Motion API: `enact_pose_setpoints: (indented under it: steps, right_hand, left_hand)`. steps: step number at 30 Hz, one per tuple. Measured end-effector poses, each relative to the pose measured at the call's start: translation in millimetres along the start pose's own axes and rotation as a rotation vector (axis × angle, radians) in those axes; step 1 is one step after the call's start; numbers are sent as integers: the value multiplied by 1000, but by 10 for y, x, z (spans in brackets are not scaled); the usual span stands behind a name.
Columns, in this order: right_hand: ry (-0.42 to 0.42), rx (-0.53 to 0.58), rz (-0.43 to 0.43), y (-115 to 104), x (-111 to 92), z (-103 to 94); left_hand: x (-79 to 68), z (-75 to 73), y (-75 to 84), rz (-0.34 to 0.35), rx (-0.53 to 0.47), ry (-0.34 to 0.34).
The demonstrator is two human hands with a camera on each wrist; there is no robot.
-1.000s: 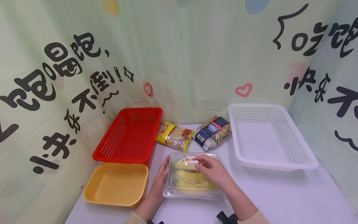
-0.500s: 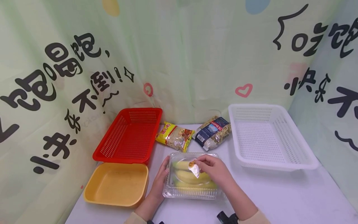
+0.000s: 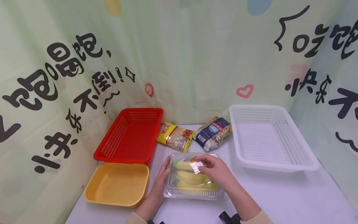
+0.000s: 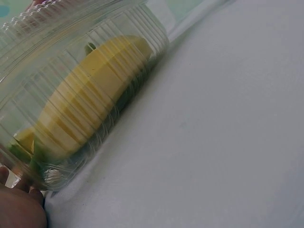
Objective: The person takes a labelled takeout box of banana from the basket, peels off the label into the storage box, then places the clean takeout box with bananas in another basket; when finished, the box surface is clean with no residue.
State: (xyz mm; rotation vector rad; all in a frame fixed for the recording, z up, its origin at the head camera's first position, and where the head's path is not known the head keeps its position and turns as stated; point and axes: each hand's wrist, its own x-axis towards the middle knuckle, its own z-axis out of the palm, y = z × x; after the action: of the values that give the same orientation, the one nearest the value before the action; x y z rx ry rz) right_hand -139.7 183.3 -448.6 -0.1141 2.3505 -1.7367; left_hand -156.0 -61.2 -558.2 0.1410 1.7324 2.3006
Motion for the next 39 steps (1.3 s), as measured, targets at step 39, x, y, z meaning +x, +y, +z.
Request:
enact_pose_setpoints:
  steps: [39]
  right_hand:
    - [-204, -206, -159, -516, 415, 30]
  left_hand:
    - [-28, -5, 73, -56, 179, 116]
